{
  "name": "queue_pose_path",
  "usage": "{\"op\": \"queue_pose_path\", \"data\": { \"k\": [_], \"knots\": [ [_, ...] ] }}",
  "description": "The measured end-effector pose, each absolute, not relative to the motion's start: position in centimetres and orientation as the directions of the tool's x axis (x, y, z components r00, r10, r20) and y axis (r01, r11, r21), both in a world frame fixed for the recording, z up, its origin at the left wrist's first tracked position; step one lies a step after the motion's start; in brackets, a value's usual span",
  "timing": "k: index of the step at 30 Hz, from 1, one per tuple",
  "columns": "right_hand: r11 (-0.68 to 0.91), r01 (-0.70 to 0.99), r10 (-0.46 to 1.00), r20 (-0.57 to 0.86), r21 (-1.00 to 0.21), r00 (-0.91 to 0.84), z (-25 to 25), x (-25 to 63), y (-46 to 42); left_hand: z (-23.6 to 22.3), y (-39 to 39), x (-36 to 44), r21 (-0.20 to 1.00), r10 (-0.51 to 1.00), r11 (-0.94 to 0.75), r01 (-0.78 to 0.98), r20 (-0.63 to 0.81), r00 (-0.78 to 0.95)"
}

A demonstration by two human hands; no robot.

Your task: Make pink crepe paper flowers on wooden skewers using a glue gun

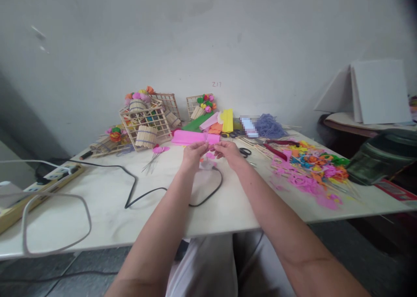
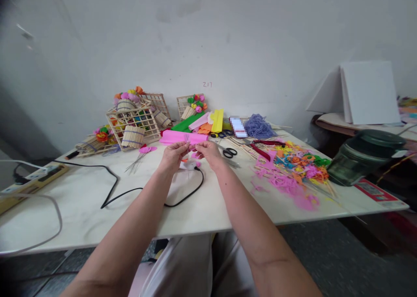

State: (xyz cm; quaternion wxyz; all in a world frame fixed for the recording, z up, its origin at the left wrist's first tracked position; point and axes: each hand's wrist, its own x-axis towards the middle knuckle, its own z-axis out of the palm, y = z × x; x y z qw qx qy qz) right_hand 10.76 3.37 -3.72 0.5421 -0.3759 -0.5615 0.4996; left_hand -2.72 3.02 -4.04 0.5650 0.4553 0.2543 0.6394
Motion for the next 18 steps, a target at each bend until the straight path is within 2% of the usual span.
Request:
{"op": "queue_pose_path", "data": {
  "k": [11,14,18],
  "knots": [
    [0.256,-0.176,0.961,0.270,-0.951,-0.059,-4.2,10.8,4.1,-4.2,3.2,-2.7,0.835,0.959,-0.196,-0.514,0.272,0.077],
    [0.250,-0.188,0.965,0.260,-0.950,-0.029,-4.2,11.3,4.4,-4.1,3.1,-2.9,0.855,0.976,-0.158,-0.493,0.212,0.056],
    [0.240,-0.258,0.967,0.255,-0.936,-0.027,-3.8,12.5,4.8,-3.9,2.8,-3.2,0.896,0.986,-0.012,-0.443,0.085,0.144]
  ]
}}
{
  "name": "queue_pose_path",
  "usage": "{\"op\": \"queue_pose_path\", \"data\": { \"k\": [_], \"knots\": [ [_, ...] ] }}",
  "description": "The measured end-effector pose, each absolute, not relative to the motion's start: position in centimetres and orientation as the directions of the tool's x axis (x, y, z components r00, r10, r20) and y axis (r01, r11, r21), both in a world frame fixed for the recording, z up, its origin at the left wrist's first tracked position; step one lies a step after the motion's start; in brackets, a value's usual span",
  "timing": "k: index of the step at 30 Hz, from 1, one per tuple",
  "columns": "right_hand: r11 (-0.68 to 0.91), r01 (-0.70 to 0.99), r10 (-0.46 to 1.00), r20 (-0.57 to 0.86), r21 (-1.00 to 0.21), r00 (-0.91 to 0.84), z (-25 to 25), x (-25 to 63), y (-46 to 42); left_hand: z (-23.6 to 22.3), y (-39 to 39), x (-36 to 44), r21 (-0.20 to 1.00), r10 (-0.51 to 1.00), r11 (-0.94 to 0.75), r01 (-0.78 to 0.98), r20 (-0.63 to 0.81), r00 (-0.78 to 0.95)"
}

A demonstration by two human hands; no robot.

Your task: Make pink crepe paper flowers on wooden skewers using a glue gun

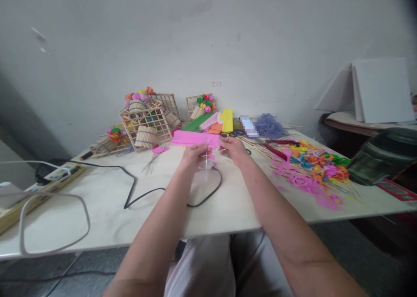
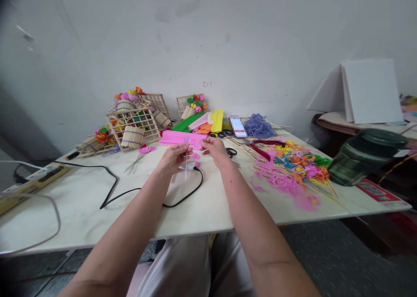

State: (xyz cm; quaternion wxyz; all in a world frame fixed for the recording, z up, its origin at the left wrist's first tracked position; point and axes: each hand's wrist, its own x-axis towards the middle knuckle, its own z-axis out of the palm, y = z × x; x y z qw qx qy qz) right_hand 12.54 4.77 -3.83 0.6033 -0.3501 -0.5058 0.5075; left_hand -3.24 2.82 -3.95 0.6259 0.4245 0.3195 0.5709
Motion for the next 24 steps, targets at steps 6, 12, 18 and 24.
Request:
{"op": "queue_pose_path", "data": {
  "k": [6,12,18,24],
  "knots": [
    [0.230,-0.347,0.962,0.267,-0.909,-0.062,-3.34,13.67,4.64,-4.02,2.66,-3.25,0.913,0.964,0.077,-0.400,0.035,0.265],
    [0.228,-0.312,0.956,0.272,-0.922,-0.107,-3.10,13.59,4.32,-4.05,2.57,-3.16,0.918,0.953,0.128,-0.375,-0.009,0.303],
    [0.241,-0.269,0.947,0.287,-0.933,-0.147,-3.48,13.47,4.49,-4.17,2.37,-3.09,0.915,0.944,0.143,-0.377,-0.012,0.330],
    [0.260,-0.296,0.944,0.306,-0.919,-0.121,-3.09,13.54,4.24,-4.11,2.29,-3.00,0.920,0.943,0.133,-0.370,-0.003,0.333]
  ]
}}
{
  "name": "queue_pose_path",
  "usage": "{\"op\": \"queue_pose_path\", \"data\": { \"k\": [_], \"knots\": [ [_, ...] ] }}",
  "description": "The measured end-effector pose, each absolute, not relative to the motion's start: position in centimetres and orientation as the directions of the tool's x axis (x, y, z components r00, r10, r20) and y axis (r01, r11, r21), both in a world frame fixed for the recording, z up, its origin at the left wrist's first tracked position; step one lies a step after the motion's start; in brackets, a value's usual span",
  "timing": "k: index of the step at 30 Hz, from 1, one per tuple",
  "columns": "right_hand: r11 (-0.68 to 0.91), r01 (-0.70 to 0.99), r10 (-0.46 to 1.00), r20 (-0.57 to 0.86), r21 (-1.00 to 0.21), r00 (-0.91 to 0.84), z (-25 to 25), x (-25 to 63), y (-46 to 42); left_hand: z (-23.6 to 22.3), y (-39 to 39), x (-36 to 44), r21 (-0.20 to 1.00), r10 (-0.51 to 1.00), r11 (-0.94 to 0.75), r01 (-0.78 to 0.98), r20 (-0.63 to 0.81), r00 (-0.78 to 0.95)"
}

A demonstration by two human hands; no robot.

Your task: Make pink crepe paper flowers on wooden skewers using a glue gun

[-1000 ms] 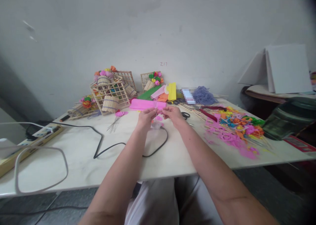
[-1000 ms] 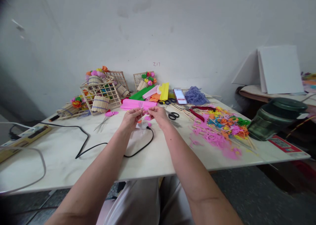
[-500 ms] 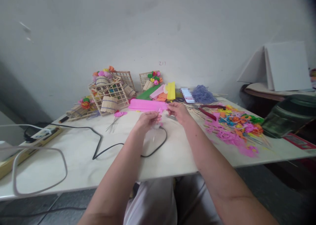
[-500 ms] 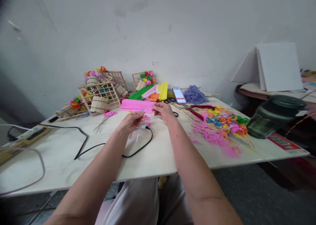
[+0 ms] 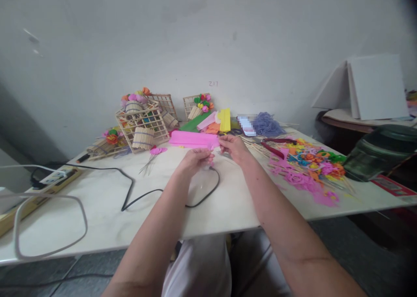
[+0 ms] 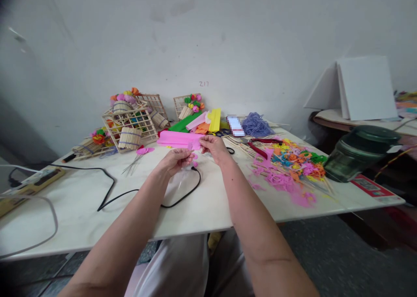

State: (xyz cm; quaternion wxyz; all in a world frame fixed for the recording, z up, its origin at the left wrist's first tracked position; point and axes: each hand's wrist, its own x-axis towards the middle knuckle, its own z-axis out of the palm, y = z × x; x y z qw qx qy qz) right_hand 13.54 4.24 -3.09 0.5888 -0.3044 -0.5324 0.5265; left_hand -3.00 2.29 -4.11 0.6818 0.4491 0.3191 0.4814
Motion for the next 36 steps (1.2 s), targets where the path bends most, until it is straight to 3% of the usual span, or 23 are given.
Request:
{"op": "queue_pose_path", "data": {
  "k": [22,36],
  "knots": [
    [0.404,-0.056,0.904,0.408,-0.913,-0.128,-2.95,13.77,4.23,-4.31,2.21,-2.92,0.942,0.899,0.137,-0.305,0.011,0.437],
    [0.391,-0.039,0.914,0.393,-0.920,-0.100,-2.52,13.69,3.68,-4.28,2.28,-2.91,0.935,0.900,0.118,-0.335,0.042,0.434]
  ]
}}
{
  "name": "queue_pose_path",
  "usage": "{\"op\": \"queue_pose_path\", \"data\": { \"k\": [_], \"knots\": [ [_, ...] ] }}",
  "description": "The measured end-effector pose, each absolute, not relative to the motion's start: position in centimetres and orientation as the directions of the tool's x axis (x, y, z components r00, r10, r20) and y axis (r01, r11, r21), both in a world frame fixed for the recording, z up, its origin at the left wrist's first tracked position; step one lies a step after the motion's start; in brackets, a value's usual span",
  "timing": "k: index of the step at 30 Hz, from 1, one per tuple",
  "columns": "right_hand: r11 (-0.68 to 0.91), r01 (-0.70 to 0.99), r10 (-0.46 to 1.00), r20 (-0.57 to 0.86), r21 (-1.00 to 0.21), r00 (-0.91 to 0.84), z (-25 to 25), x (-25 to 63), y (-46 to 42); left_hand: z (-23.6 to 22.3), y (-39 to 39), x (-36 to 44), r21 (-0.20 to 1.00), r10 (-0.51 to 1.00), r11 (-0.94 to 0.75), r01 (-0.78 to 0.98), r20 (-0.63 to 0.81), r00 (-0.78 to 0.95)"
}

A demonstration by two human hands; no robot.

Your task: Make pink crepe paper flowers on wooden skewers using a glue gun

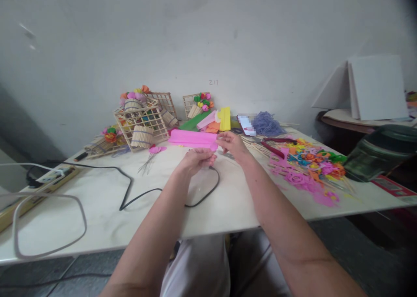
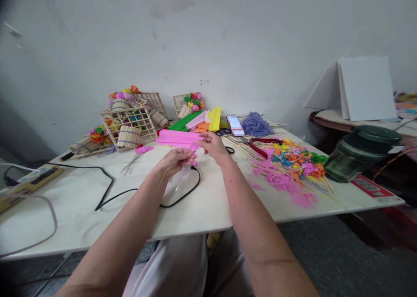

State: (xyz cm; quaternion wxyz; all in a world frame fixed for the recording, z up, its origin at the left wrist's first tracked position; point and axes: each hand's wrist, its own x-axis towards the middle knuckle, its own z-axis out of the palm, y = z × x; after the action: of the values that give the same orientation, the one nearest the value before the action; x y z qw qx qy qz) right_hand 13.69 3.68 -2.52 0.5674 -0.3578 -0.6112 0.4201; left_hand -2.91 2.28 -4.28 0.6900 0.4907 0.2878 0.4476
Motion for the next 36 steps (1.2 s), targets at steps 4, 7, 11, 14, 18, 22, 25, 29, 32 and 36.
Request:
{"op": "queue_pose_path", "data": {
  "k": [4,7,11,14,18,22,25,29,32,36],
  "knots": [
    [0.277,-0.098,0.946,0.289,-0.956,-0.146,-2.5,13.4,3.5,-4.3,2.3,-2.9,0.932,0.902,0.104,-0.347,0.059,0.428],
    [0.201,-0.153,0.951,0.230,-0.968,-0.206,-2.7,12.8,3.5,-4.2,2.3,-2.9,0.932,0.909,0.086,-0.352,0.071,0.412],
    [0.146,-0.236,0.947,0.205,-0.961,-0.247,-3.1,12.1,3.4,-4.3,2.4,-2.9,0.933,0.902,0.083,-0.351,0.080,0.424],
    [0.145,-0.248,0.950,0.205,-0.958,-0.234,-3.2,11.9,3.5,-4.3,2.4,-2.9,0.935,0.897,0.076,-0.347,0.088,0.434],
    [0.168,-0.259,0.953,0.224,-0.951,-0.203,-3.2,11.8,3.5,-4.3,2.3,-2.9,0.939,0.894,0.056,-0.339,0.104,0.436],
    [0.188,-0.255,0.954,0.238,-0.948,-0.183,-3.3,11.8,3.5,-4.1,2.1,-2.9,0.949,0.892,0.073,-0.307,0.076,0.446],
    [0.187,-0.242,0.959,0.230,-0.952,-0.167,-3.4,11.9,3.6,-4.0,1.9,-2.9,0.958,0.885,0.093,-0.272,0.046,0.462],
    [0.206,-0.208,0.961,0.238,-0.956,-0.140,-3.6,12.1,4.0,-4.1,1.9,-2.8,0.962,0.895,0.087,-0.260,0.039,0.444],
    [0.220,-0.196,0.959,0.249,-0.955,-0.135,-3.6,12.1,4.1,-4.2,2.1,-2.8,0.957,0.902,0.086,-0.276,0.043,0.429],
    [0.210,-0.211,0.955,0.247,-0.955,-0.167,-3.4,12.1,3.8,-4.4,2.3,-2.9,0.953,0.909,0.097,-0.288,0.034,0.416]
  ]
}}
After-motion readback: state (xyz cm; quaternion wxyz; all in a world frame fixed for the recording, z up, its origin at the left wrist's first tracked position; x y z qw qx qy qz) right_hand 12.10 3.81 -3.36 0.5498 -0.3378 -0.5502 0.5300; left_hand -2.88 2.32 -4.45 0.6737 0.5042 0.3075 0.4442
